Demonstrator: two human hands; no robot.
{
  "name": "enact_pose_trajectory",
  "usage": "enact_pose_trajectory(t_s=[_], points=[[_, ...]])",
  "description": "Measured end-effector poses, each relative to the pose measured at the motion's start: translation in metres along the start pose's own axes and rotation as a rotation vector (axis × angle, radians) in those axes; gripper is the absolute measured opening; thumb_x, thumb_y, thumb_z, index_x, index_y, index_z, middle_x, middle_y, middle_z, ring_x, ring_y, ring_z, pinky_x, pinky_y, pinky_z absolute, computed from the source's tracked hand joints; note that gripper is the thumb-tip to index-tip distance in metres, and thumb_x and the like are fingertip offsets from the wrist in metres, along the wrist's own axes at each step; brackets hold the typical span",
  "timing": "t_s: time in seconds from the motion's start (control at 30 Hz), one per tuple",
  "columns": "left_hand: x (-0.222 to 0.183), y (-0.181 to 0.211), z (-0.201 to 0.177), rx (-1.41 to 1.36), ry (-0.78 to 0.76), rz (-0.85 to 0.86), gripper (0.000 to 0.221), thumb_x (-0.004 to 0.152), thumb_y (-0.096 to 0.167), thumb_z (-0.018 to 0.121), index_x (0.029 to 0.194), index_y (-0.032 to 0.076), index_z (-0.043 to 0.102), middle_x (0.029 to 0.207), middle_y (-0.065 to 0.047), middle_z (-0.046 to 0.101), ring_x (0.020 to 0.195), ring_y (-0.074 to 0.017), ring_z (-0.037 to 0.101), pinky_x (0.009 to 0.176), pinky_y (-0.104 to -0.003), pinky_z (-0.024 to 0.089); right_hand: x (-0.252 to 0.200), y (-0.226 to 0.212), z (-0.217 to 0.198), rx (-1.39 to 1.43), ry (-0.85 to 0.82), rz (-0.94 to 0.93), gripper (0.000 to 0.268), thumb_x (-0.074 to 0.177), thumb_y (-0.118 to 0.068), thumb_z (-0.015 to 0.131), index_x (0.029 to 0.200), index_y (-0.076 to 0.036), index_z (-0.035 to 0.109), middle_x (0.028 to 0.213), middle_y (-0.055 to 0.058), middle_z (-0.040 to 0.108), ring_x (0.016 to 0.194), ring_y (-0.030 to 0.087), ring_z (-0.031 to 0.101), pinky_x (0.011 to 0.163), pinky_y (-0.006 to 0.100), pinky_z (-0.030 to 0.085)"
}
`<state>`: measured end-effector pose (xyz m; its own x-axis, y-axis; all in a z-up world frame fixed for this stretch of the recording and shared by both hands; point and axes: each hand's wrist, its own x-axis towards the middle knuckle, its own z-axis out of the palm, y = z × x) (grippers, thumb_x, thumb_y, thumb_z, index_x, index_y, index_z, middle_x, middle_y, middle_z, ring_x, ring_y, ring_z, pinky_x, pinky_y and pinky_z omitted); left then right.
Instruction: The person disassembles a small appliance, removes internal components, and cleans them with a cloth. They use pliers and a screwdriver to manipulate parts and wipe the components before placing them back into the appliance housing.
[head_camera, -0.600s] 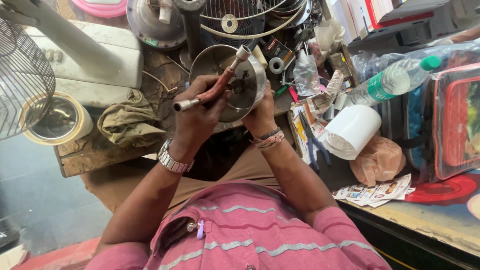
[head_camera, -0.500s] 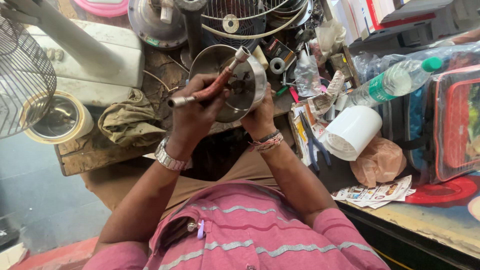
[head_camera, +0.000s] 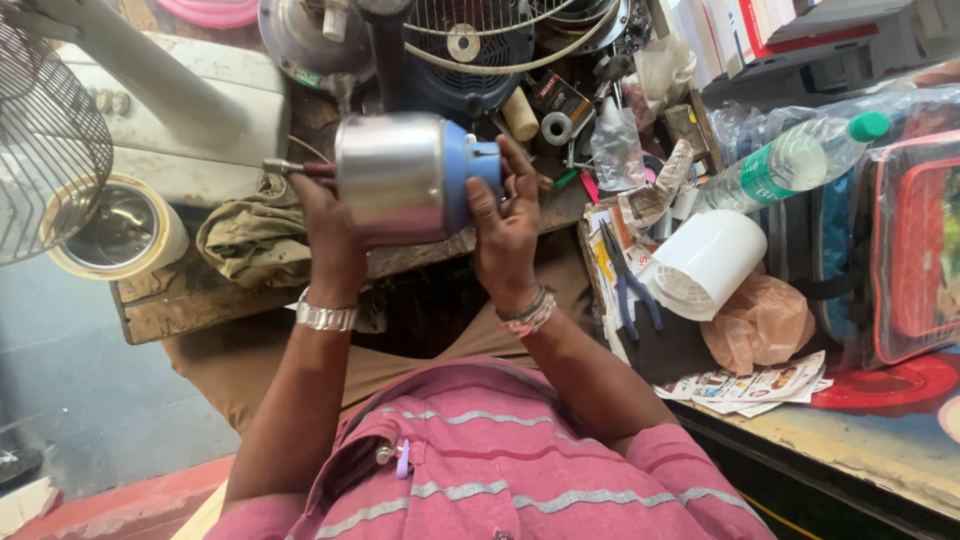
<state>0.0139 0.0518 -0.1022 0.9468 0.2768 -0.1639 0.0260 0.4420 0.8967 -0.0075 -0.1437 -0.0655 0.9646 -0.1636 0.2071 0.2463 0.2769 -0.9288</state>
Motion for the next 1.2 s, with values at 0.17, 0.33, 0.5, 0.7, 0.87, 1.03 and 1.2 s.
enact_pose_trajectory(t_s=[0.17, 0.33, 0.5, 0.7, 0.87, 1.03, 1.2], points=[[-0.002, -0.026, -0.036, -0.179, 0.047, -0.217, 0.045, 0.102, 0.032, 0.038, 0.119, -0.005, 0.057, 0.117, -0.022, 0.064, 0.102, -0.0263, 0.068, 0.083, -0.035, 0.061, -0.024, -0.007, 0.011, -0.068, -0.087, 0.042, 0.062, 0.102, -0.018, 0.075, 0.154, -0.004, 0.044, 0.145, 0.014, 0.056, 0.127, 0.019, 0.060, 0.110, 0.032, 0.053], [-0.013, -0.033, -0.036, 0.202, 0.193, -0.048, 0.024, 0.098, 0.015, 0.066, 0.111, -0.003, 0.059, 0.112, -0.018, 0.067, 0.097, -0.0198, 0.066, 0.083, -0.035, 0.059, -0.025, -0.014, 0.016, -0.171, -0.164, -0.084, 0.062, 0.100, -0.012, 0.077, 0.153, -0.005, 0.045, 0.159, 0.012, 0.040, 0.143, 0.019, 0.049, 0.120, 0.033, 0.048], [-0.032, -0.006, -0.024, 0.380, -0.237, 0.336, 0.040, 0.091, 0.009, 0.079, 0.126, 0.001, 0.060, 0.121, -0.011, 0.066, 0.109, -0.0146, 0.065, 0.092, -0.030, 0.057, -0.028, -0.028, 0.009, -0.573, -0.217, -0.179, 0.067, 0.096, -0.015, 0.082, 0.153, -0.007, 0.047, 0.159, 0.013, 0.043, 0.145, 0.023, 0.050, 0.123, 0.037, 0.045], [0.011, -0.018, -0.051, 0.705, -0.543, 0.358, 0.037, 0.094, 0.011, 0.078, 0.127, 0.002, 0.064, 0.122, -0.012, 0.071, 0.110, -0.0181, 0.067, 0.094, -0.035, 0.059, 0.027, -0.004, -0.044, -0.046, -0.431, 0.223, 0.054, 0.103, -0.025, 0.075, 0.149, -0.010, 0.051, 0.149, 0.017, 0.057, 0.135, 0.026, 0.061, 0.119, 0.041, 0.051], [0.070, -0.071, -0.111, -0.069, -0.364, -0.257, 0.022, 0.107, 0.024, 0.056, 0.119, 0.008, 0.066, 0.110, -0.006, 0.072, 0.096, -0.0160, 0.069, 0.077, -0.031, 0.059, 0.047, 0.049, -0.090, -1.523, -0.646, -0.059, 0.037, 0.090, -0.028, 0.080, 0.121, -0.014, 0.066, 0.120, 0.012, 0.062, 0.110, 0.034, 0.063, 0.093, 0.044, 0.053], [0.089, -0.111, -0.134, -0.134, -0.258, -0.380, 0.031, 0.107, 0.029, 0.049, 0.119, 0.006, 0.066, 0.107, -0.005, 0.071, 0.093, -0.0165, 0.070, 0.079, -0.032, 0.060, 0.043, 0.083, -0.099, -1.584, -0.623, -0.473, 0.044, 0.074, -0.028, 0.080, 0.113, -0.014, 0.067, 0.125, 0.013, 0.059, 0.113, 0.034, 0.057, 0.088, 0.046, 0.049], [0.097, -0.106, -0.120, -0.198, -0.191, -0.372, 0.031, 0.108, 0.025, 0.050, 0.124, 0.004, 0.064, 0.113, -0.008, 0.070, 0.098, -0.0195, 0.070, 0.082, -0.034, 0.061, 0.064, 0.080, -0.090, -1.765, -0.812, -0.332, 0.030, 0.087, -0.032, 0.074, 0.110, -0.015, 0.067, 0.119, 0.014, 0.058, 0.111, 0.031, 0.059, 0.088, 0.049, 0.045]])
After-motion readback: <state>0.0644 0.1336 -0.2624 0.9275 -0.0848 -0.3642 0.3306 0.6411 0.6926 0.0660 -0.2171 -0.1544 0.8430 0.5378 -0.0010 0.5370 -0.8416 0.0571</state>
